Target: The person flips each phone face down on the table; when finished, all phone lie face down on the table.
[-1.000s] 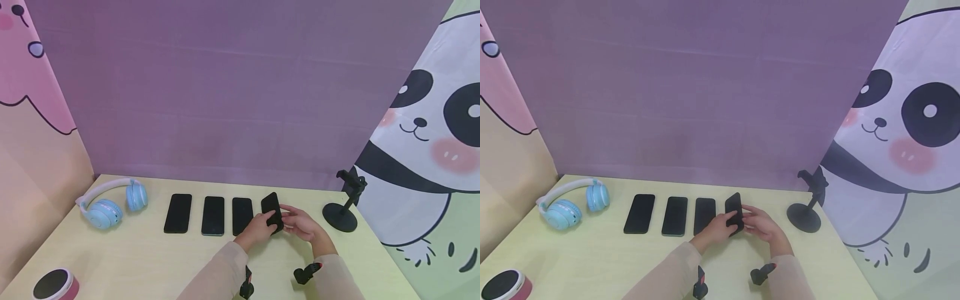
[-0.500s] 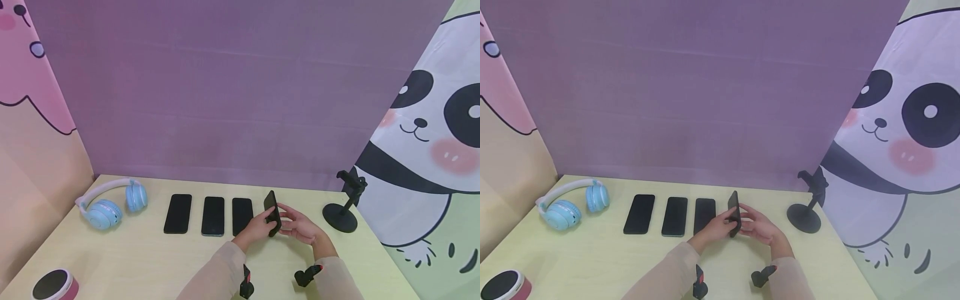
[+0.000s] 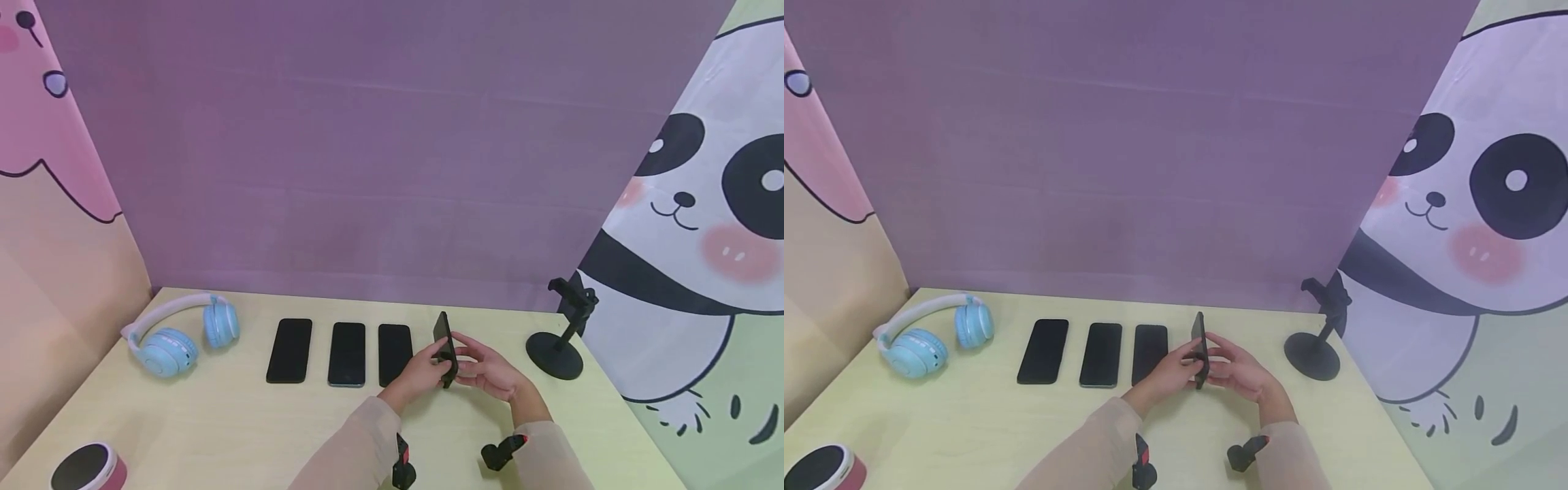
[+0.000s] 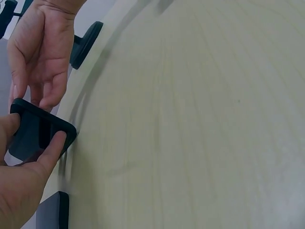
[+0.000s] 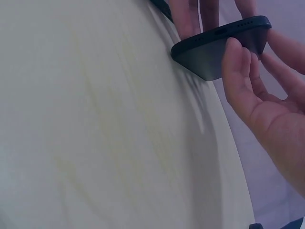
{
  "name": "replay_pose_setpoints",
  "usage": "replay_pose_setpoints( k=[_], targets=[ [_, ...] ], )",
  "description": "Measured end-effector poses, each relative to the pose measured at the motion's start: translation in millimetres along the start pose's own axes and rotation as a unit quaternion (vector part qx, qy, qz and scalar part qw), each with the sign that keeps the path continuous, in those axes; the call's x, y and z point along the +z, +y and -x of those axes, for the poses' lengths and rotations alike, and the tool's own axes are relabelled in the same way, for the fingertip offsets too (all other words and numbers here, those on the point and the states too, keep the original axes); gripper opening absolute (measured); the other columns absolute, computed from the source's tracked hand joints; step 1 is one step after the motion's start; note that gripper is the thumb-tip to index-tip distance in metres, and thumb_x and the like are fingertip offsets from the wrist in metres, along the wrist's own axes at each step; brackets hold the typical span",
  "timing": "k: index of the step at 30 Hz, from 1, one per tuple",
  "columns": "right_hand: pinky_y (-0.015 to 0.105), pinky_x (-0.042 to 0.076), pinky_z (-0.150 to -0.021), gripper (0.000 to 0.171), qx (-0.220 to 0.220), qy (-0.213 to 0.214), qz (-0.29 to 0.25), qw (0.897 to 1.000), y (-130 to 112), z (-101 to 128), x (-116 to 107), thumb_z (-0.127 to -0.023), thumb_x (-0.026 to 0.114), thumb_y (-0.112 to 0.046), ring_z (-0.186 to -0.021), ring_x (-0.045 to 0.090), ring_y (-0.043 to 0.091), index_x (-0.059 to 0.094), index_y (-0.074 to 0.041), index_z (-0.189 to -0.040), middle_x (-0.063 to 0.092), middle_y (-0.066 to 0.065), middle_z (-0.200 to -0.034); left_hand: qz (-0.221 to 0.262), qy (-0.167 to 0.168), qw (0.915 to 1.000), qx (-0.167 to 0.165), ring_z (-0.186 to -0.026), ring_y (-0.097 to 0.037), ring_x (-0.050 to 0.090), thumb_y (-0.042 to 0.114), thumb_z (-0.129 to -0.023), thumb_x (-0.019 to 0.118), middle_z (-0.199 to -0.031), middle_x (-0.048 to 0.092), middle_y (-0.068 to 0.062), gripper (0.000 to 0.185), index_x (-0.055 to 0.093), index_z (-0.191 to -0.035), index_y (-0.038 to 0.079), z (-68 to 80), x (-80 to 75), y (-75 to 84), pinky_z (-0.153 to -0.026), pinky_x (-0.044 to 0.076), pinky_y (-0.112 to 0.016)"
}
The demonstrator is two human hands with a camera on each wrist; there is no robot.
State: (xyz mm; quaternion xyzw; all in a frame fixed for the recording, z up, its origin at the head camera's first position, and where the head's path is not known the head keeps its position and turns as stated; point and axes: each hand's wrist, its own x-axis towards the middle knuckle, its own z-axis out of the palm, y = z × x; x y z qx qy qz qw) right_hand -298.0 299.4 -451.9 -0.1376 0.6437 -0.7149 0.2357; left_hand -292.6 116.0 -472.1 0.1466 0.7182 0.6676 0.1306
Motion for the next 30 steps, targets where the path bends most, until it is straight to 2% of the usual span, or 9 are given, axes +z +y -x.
replay_pose_setpoints(
  k=[7,14,20,26,28,30],
  targets=[
    [0.047,0.035,-0.092,0.066,-0.004,-0.013,0.0,1.0,3.8,-1.7,1.0,-0.09,0.043,0.009,-0.11,0.047,0.028,0.012,-0.009,-0.145,0.023,0.023,-0.128,0.034,0.007,0.9994,0.006,-0.096,-0.022,0.057,0.016,-0.092,0.052,-0.12,0.049,-0.008,0.046,0.04,-0.137,0.016,-1.4,-1.6,1.5,-0.072,0.05,-0.036],
    [0.046,0.034,-0.094,0.065,-0.004,-0.024,0.04,0.999,12.7,-6.7,-1.4,-0.09,0.047,0.005,-0.109,0.048,0.026,0.014,-0.007,-0.144,0.027,0.022,-0.127,0.008,0.038,0.9992,0.01,-0.089,-0.017,0.059,0.016,-0.091,0.056,-0.12,0.051,-0.01,0.046,0.041,-0.134,0.009,-4.3,-2.6,2.7,-0.069,0.05,-0.03],
    [0.039,0.041,-0.088,0.062,0.018,0.005,0.072,0.997,15.2,-9.0,-0.6,-0.089,0.05,0.005,-0.104,0.05,0.025,0.021,-0.003,-0.142,0.03,0.023,-0.126,-0.026,0.064,0.9974,0.018,-0.098,-0.02,0.057,0.018,-0.085,0.064,-0.118,0.054,-0.012,0.056,0.039,-0.134,0.005,-5.1,-2.9,4.4,-0.073,0.049,-0.031],
    [0.038,0.043,-0.084,0.062,0.036,0.035,0.109,0.993,12.1,-8.9,5.3,-0.086,0.053,0.005,-0.097,0.051,0.023,0.021,0.005,-0.14,0.032,0.025,-0.124,-0.033,0.063,0.9973,0.021,-0.1,-0.021,0.056,0.009,-0.087,0.059,-0.119,0.053,-0.014,0.05,0.04,-0.133,0.006,-3.3,-5.1,7.0,-0.073,0.049,-0.031],
    [0.038,0.044,-0.083,0.062,0.043,0.052,0.126,0.99,10.7,-8.7,7.3,-0.085,0.054,0.005,-0.095,0.052,0.022,0.023,0.006,-0.138,0.034,0.025,-0.122,-0.054,0.062,0.9964,0.021,-0.098,-0.02,0.057,0.008,-0.087,0.057,-0.118,0.053,-0.015,0.046,0.043,-0.131,0.005,-2.3,-6.4,7.8,-0.071,0.049,-0.029],
    [0.037,0.044,-0.081,0.061,0.048,0.071,0.144,0.986,10.0,-8.8,9.1,-0.084,0.055,0.005,-0.092,0.052,0.022,0.025,0.007,-0.137,0.036,0.026,-0.12,-0.098,0.066,0.9928,0.023,-0.094,-0.018,0.057,0.008,-0.087,0.056,-0.114,0.056,-0.014,0.042,0.047,-0.128,0.004,-1.2,-8.0,8.5,-0.071,0.048,-0.03]
  ],
)
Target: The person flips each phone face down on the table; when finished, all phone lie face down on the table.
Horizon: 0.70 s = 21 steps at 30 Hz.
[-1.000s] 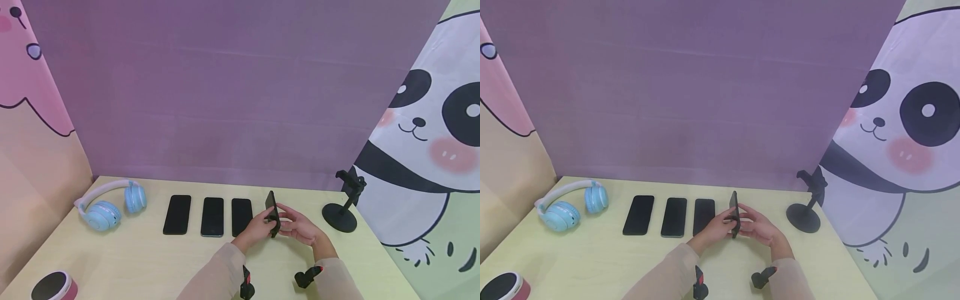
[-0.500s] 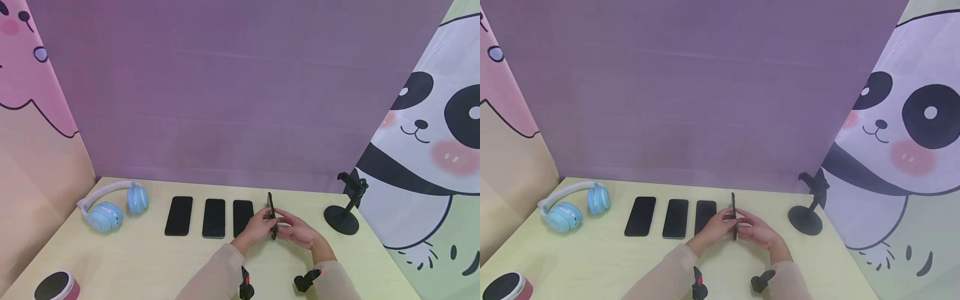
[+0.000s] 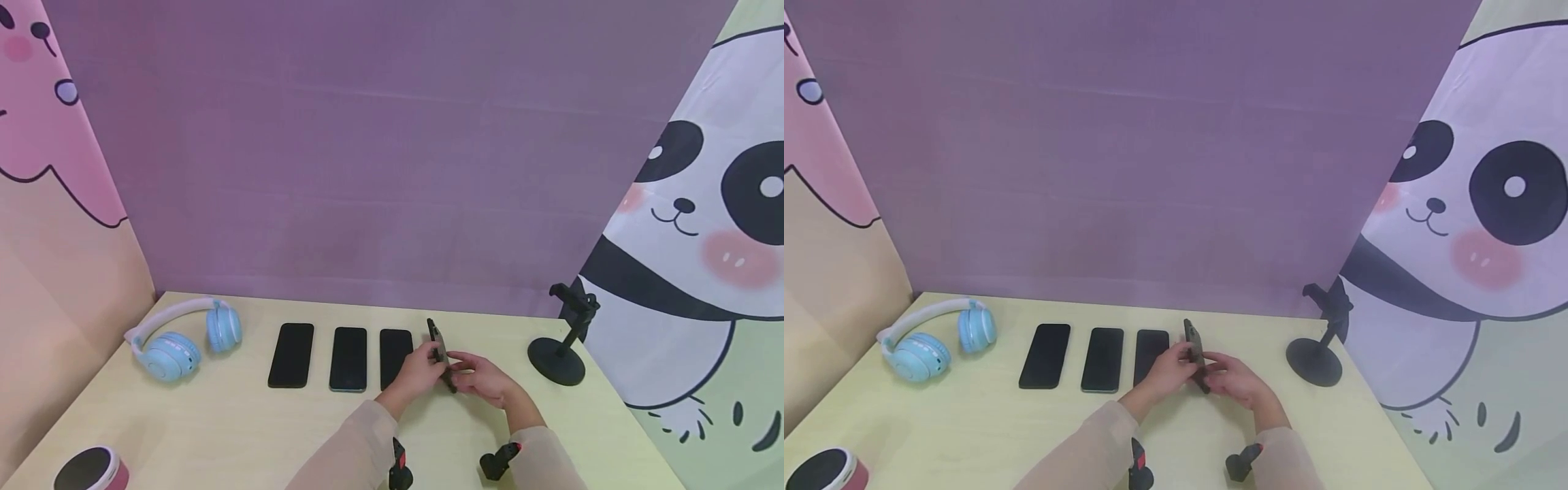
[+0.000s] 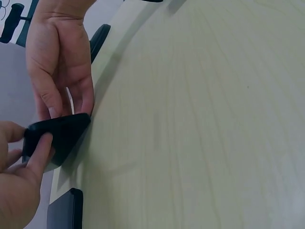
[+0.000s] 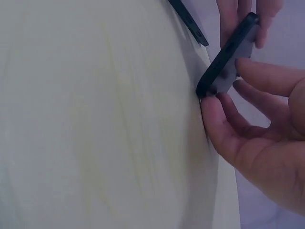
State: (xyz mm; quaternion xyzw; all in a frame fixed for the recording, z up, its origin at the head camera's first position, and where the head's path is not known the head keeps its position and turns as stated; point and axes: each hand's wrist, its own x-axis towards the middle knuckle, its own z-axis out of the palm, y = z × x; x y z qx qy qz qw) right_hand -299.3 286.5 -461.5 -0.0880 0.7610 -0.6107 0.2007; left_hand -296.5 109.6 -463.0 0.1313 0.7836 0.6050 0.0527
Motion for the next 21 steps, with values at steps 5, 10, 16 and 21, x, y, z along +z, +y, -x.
replay_pose_setpoints(
  k=[5,10,16,21],
  targets=[
    [0.036,0.046,-0.079,0.061,0.011,0.036,0.046,0.998,0.6,-0.9,1.5,-0.082,0.06,0.002,-0.09,0.054,0.023,0.03,0.008,-0.135,0.04,0.026,-0.116,-0.114,0.008,0.9934,0.006,-0.092,-0.018,0.057,0.01,-0.088,0.056,-0.108,0.059,-0.014,0.037,0.051,-0.124,0.002,1.0,-1.2,-1.4,-0.077,0.046,-0.033],
    [0.038,0.046,-0.078,0.06,0.017,0.052,0.075,0.996,0.3,-0.6,4.1,-0.08,0.063,0.001,-0.09,0.054,0.024,0.034,0.009,-0.133,0.043,0.026,-0.114,-0.165,0.022,0.986,0.011,-0.106,-0.024,0.052,0.011,-0.086,0.059,-0.116,0.055,-0.015,0.04,0.051,-0.123,0.0,0.7,0.0,-3.4,-0.087,0.042,-0.038],
    [0.036,0.046,-0.077,0.058,0.024,0.08,0.099,0.992,0.8,0.3,6.5,-0.078,0.064,0.004,-0.087,0.053,0.024,0.038,0.01,-0.13,0.047,0.022,-0.108,-0.205,0.036,0.978,0.016,-0.107,-0.027,0.049,0.013,-0.081,0.066,-0.114,0.051,-0.018,0.044,0.053,-0.119,-0.003,1.2,3.4,-7.3,-0.089,0.04,-0.038],
    [0.033,0.046,-0.073,0.059,0.022,0.103,0.121,0.987,3.1,-1.2,7.6,-0.075,0.065,0.006,-0.084,0.053,0.023,0.041,0.009,-0.129,0.051,0.019,-0.101,-0.238,0.045,0.9701,0.021,-0.106,-0.028,0.049,0.015,-0.077,0.071,-0.113,0.051,-0.019,0.049,0.052,-0.119,-0.004,0.2,7.4,-9.8,-0.089,0.04,-0.037]
  ],
)
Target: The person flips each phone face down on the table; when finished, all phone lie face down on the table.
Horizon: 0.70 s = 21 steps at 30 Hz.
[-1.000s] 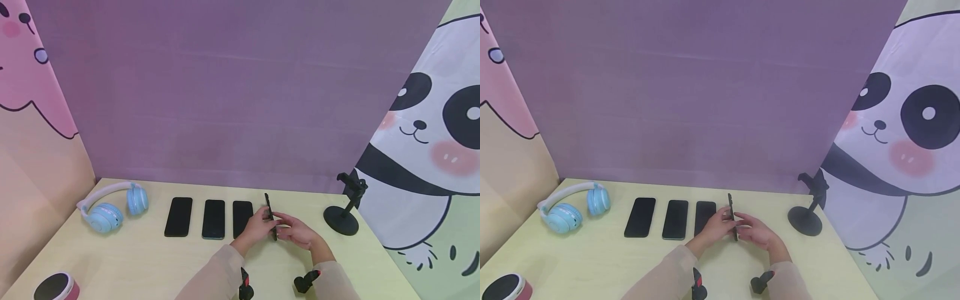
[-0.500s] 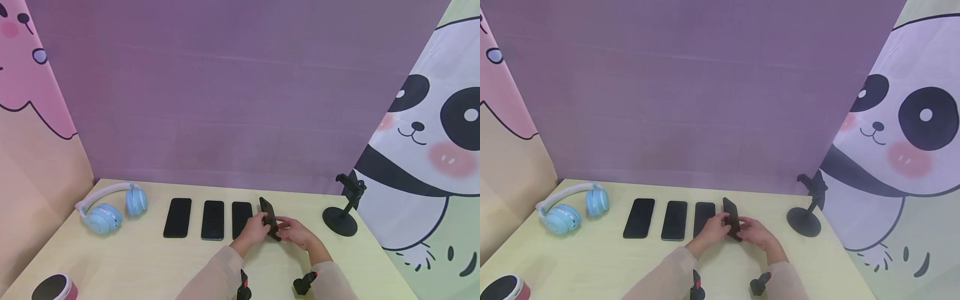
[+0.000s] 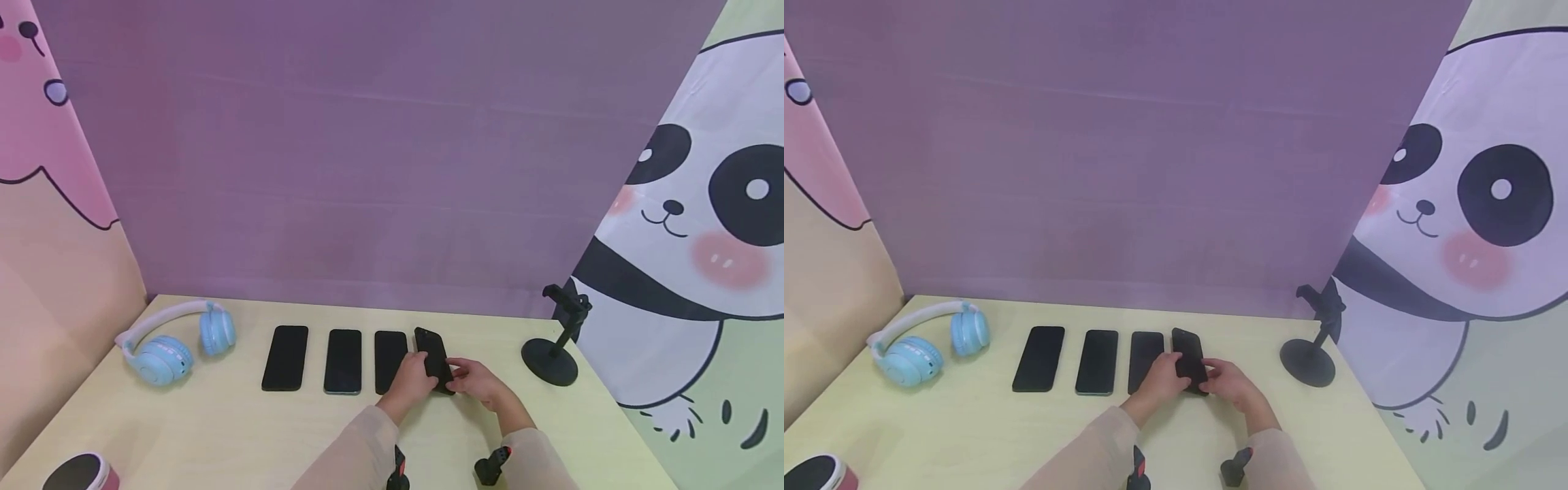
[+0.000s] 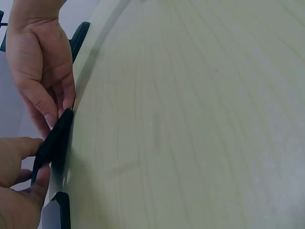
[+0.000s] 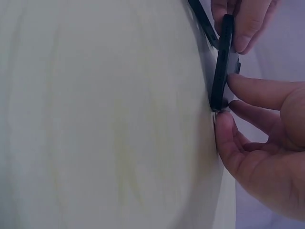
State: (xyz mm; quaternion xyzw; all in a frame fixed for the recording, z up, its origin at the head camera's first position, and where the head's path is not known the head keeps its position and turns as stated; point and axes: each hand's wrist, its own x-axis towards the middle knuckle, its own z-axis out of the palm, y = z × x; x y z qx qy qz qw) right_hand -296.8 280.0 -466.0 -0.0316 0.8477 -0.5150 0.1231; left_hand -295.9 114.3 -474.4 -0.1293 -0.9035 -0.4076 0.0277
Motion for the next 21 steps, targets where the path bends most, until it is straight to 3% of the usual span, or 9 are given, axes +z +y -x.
replay_pose_setpoints(
  k=[9,21],
  targets=[
    [0.034,0.046,-0.07,0.059,0.0,0.035,0.045,0.998,-4.2,1.9,4.7,-0.071,0.067,0.008,-0.081,0.053,0.023,0.046,0.007,-0.126,0.054,0.016,-0.096,-0.037,-0.015,0.9988,-0.029,-0.104,-0.032,0.05,0.017,-0.077,0.071,-0.109,0.048,-0.022,0.051,0.052,-0.119,-0.005,0.2,5.3,0.7,-0.085,0.042,-0.04],
    [0.034,0.044,-0.067,0.059,0.005,0.048,0.083,0.995,-7.3,7.3,3.9,-0.071,0.068,0.008,-0.076,0.052,0.022,0.046,0.006,-0.126,0.054,0.016,-0.093,-0.084,-0.04,0.9951,-0.033,-0.099,-0.03,0.051,0.019,-0.078,0.071,-0.1,0.051,-0.017,0.041,0.057,-0.11,-0.004,-0.3,8.9,6.2,-0.082,0.044,-0.038]
  ],
)
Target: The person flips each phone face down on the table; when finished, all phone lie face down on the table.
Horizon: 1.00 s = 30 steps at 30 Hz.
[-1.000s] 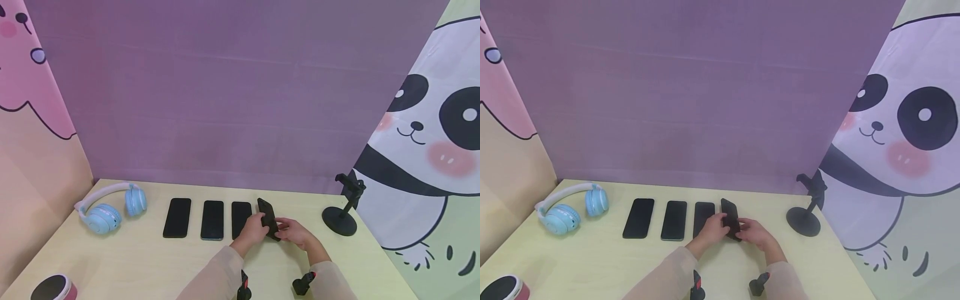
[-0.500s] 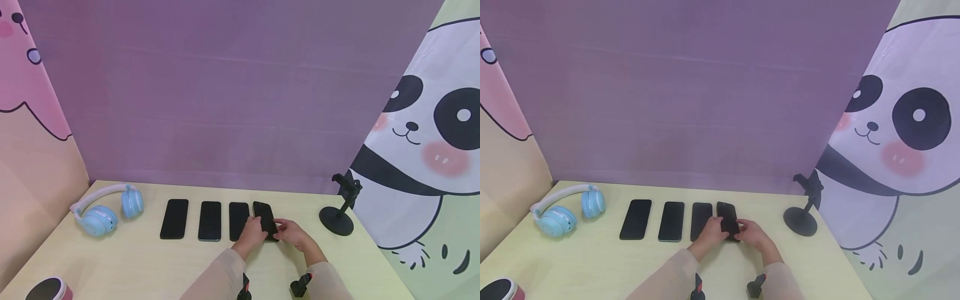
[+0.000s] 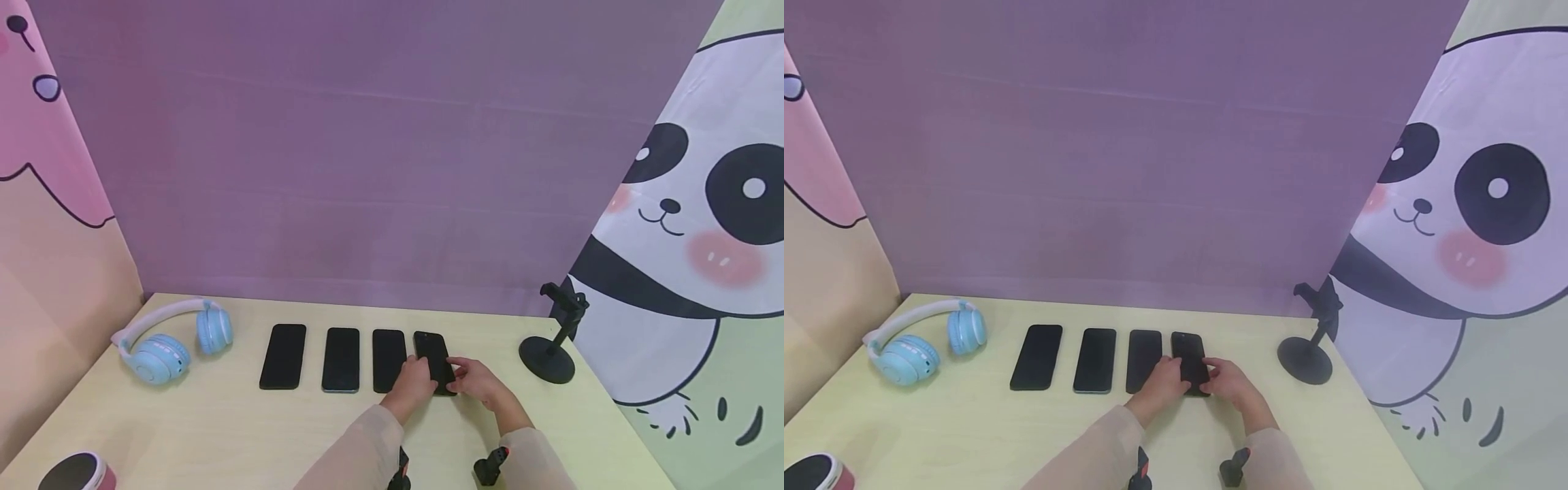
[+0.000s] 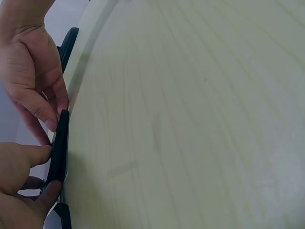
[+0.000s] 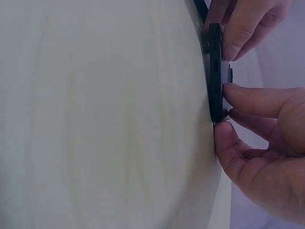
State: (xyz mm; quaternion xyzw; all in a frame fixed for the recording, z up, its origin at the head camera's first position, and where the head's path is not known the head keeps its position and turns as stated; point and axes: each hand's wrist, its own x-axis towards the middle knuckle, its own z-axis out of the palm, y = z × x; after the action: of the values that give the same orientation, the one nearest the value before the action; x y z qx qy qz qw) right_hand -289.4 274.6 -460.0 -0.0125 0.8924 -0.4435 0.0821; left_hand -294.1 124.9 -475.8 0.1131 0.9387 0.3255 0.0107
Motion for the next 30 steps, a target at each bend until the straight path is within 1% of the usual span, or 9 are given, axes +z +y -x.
replay_pose_setpoints(
  k=[5,14,24,30],
  targets=[
    [0.033,0.044,-0.065,0.059,-0.003,0.002,-0.002,1.0,2.6,-1.3,0.6,-0.07,0.068,0.009,-0.075,0.052,0.021,0.047,0.006,-0.125,0.054,0.016,-0.092,-0.002,0.0,1.0,-0.003,-0.097,-0.03,0.051,0.018,-0.079,0.07,-0.099,0.051,-0.017,0.037,0.057,-0.107,-0.004,3.3,-1.2,2.5,-0.08,0.045,-0.038],
    [0.033,0.045,-0.064,0.058,-0.001,0.012,0.011,1.0,5.3,-4.3,2.0,-0.07,0.069,0.008,-0.075,0.052,0.022,0.049,0.006,-0.124,0.054,0.014,-0.089,-0.012,0.005,0.9999,0.01,-0.09,-0.028,0.049,0.016,-0.081,0.067,-0.095,0.048,-0.018,0.034,0.057,-0.103,-0.007,9.6,-6.7,7.9,-0.076,0.046,-0.035],
    [0.033,0.044,-0.063,0.059,-0.003,0.024,0.046,0.999,2.0,-3.0,3.1,-0.068,0.07,0.007,-0.073,0.052,0.023,0.05,0.005,-0.123,0.055,0.013,-0.087,-0.037,-0.018,0.9991,0.013,-0.089,-0.026,0.047,0.016,-0.081,0.068,-0.096,0.046,-0.016,0.028,0.06,-0.098,-0.005,4.6,-3.6,5.1,-0.072,0.047,-0.034],
    [0.035,0.045,-0.067,0.058,-0.003,0.015,0.042,0.999,-2.3,0.0,2.1,-0.069,0.07,0.006,-0.076,0.053,0.024,0.049,0.006,-0.123,0.056,0.015,-0.089,-0.026,-0.025,0.9993,0.007,-0.089,-0.026,0.046,0.015,-0.08,0.067,-0.097,0.044,-0.015,0.026,0.061,-0.096,-0.004,5.4,-4.1,3.0,-0.071,0.047,-0.035]
  ],
)
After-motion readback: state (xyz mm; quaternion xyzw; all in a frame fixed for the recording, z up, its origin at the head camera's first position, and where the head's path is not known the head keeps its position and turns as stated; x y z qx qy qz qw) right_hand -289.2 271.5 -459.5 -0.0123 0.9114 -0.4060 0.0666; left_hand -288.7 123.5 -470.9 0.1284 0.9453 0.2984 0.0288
